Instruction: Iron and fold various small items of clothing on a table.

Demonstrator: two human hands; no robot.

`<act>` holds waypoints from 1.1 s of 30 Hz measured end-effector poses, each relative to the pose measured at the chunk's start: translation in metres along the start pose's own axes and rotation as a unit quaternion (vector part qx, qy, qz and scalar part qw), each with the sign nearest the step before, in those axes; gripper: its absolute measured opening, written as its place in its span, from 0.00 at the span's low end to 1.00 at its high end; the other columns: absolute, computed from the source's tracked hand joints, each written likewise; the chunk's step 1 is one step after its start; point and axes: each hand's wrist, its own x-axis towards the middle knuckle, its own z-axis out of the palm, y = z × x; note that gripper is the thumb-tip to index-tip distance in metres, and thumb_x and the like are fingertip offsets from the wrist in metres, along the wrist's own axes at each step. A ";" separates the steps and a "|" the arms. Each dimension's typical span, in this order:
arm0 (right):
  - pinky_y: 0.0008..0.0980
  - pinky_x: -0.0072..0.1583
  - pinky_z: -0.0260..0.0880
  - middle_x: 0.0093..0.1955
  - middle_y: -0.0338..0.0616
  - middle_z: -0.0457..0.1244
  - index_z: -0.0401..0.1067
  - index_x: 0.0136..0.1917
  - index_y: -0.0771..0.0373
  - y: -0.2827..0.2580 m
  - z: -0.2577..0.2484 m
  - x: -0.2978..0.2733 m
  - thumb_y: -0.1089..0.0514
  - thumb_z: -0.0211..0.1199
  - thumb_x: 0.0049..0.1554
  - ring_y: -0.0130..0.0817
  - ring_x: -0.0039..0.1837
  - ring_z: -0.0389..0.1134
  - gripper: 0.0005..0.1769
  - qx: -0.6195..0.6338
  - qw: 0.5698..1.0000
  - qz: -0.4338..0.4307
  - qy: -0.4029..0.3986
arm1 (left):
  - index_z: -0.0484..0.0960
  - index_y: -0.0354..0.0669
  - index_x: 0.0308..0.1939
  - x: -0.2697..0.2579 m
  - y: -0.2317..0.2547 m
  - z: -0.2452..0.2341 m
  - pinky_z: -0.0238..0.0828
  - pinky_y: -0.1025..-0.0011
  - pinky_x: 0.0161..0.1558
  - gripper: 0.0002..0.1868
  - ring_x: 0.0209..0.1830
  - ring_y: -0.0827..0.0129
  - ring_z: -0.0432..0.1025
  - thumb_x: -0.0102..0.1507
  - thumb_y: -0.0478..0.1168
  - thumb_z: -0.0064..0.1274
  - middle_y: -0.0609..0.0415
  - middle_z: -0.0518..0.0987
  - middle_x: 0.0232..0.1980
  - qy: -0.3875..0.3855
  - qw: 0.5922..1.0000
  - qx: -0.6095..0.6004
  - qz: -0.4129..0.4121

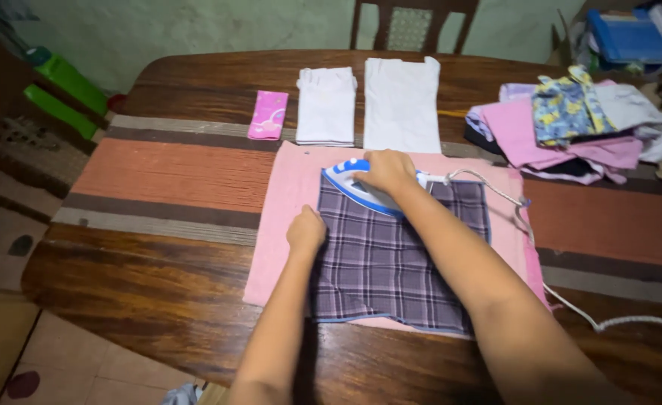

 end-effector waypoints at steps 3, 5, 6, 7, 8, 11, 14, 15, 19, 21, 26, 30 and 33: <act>0.50 0.54 0.72 0.45 0.56 0.71 0.81 0.48 0.56 0.012 0.001 -0.026 0.30 0.69 0.47 0.53 0.51 0.73 0.30 -0.001 1.000 -0.014 0.006 | 0.77 0.40 0.49 0.020 0.010 0.005 0.72 0.45 0.49 0.20 0.49 0.39 0.76 0.70 0.54 0.42 0.33 0.81 0.48 -0.009 0.999 -0.024 -0.021; 0.50 0.54 0.72 0.45 0.56 0.71 0.81 0.49 0.56 0.029 0.004 -0.048 0.30 0.68 0.47 0.53 0.51 0.73 0.30 -0.012 1.000 -0.011 0.009 | 0.76 0.39 0.49 0.016 0.030 -0.004 0.72 0.45 0.50 0.22 0.50 0.38 0.76 0.69 0.55 0.44 0.33 0.81 0.48 -0.001 0.999 -0.043 -0.021; 0.50 0.53 0.72 0.45 0.57 0.71 0.81 0.50 0.56 0.037 0.005 -0.058 0.30 0.68 0.48 0.54 0.51 0.73 0.30 -0.022 1.000 -0.015 0.011 | 0.76 0.38 0.49 0.015 0.041 -0.010 0.71 0.46 0.50 0.23 0.50 0.38 0.76 0.68 0.56 0.45 0.33 0.81 0.47 0.011 0.998 -0.063 -0.026; 0.50 0.53 0.72 0.45 0.57 0.71 0.81 0.50 0.56 0.041 -0.002 -0.068 0.30 0.68 0.48 0.54 0.51 0.73 0.30 -0.024 1.000 -0.010 0.013 | 0.76 0.38 0.49 0.014 0.045 -0.006 0.71 0.46 0.50 0.23 0.50 0.38 0.76 0.68 0.56 0.45 0.33 0.81 0.47 0.008 0.998 -0.064 -0.021; 0.50 0.54 0.72 0.45 0.56 0.71 0.80 0.51 0.56 0.046 -0.010 -0.078 0.30 0.67 0.49 0.53 0.51 0.73 0.31 -0.026 0.999 0.028 -0.002 | 0.75 0.39 0.49 0.014 0.050 -0.003 0.72 0.45 0.48 0.22 0.47 0.37 0.76 0.68 0.56 0.46 0.33 0.82 0.45 0.025 0.998 -0.055 0.001; 0.50 0.53 0.72 0.45 0.55 0.72 0.79 0.54 0.54 0.074 -0.021 -0.094 0.29 0.66 0.49 0.52 0.50 0.74 0.32 -0.040 0.995 0.089 0.003 | 0.73 0.41 0.50 0.015 0.050 0.010 0.72 0.43 0.42 0.18 0.41 0.38 0.78 0.70 0.52 0.44 0.35 0.83 0.39 0.058 0.997 -0.027 0.049; 0.50 0.53 0.72 0.46 0.54 0.72 0.79 0.56 0.53 0.108 -0.024 -0.099 0.29 0.66 0.49 0.52 0.51 0.74 0.33 -0.058 0.989 0.132 0.033 | 0.72 0.42 0.50 0.014 0.045 0.016 0.72 0.43 0.36 0.14 0.35 0.39 0.79 0.71 0.49 0.41 0.37 0.83 0.34 0.090 0.992 -0.001 0.086; 0.51 0.53 0.72 0.46 0.53 0.72 0.79 0.56 0.53 0.118 -0.025 -0.099 0.29 0.66 0.50 0.51 0.51 0.74 0.32 -0.064 0.985 0.151 0.046 | 0.72 0.43 0.49 0.014 0.042 0.015 0.72 0.43 0.33 0.13 0.32 0.40 0.78 0.71 0.49 0.42 0.38 0.83 0.32 0.106 0.990 0.005 0.098; 0.51 0.53 0.72 0.47 0.54 0.71 0.80 0.55 0.54 0.144 -0.031 -0.093 0.28 0.67 0.49 0.52 0.52 0.74 0.34 -0.087 0.978 0.182 0.043 | 0.72 0.43 0.48 0.014 0.037 0.013 0.72 0.44 0.33 0.14 0.32 0.40 0.78 0.72 0.50 0.42 0.38 0.83 0.32 0.110 0.988 0.018 0.106; 0.49 0.54 0.72 0.47 0.54 0.72 0.81 0.54 0.53 0.144 -0.035 -0.094 0.27 0.67 0.48 0.51 0.52 0.74 0.33 -0.074 0.978 0.192 0.021 | 0.73 0.42 0.48 0.013 0.035 0.012 0.73 0.45 0.32 0.16 0.31 0.39 0.78 0.71 0.51 0.43 0.38 0.82 0.31 0.120 0.987 0.015 0.106; 0.48 0.54 0.73 0.46 0.52 0.72 0.82 0.52 0.49 0.145 -0.038 -0.117 0.27 0.69 0.44 0.49 0.50 0.74 0.32 -0.072 0.990 0.114 -0.031 | 0.74 0.41 0.45 0.012 0.036 0.008 0.74 0.44 0.35 0.17 0.33 0.38 0.78 0.70 0.52 0.44 0.36 0.82 0.32 0.121 0.989 0.012 0.085; 0.48 0.53 0.73 0.44 0.51 0.72 0.81 0.52 0.47 0.135 -0.037 -0.118 0.24 0.68 0.43 0.49 0.49 0.74 0.34 -0.091 0.990 0.093 -0.046 | 0.76 0.41 0.45 0.021 0.030 0.013 0.74 0.44 0.39 0.17 0.36 0.37 0.78 0.71 0.51 0.43 0.34 0.82 0.35 0.118 0.991 -0.014 0.057; 0.48 0.53 0.73 0.43 0.54 0.72 0.80 0.52 0.50 0.136 -0.031 -0.103 0.25 0.67 0.46 0.50 0.49 0.74 0.33 -0.100 0.990 0.095 -0.012 | 0.77 0.40 0.45 0.022 0.031 0.012 0.74 0.44 0.41 0.18 0.38 0.37 0.78 0.70 0.51 0.43 0.33 0.82 0.37 0.102 0.994 -0.029 0.041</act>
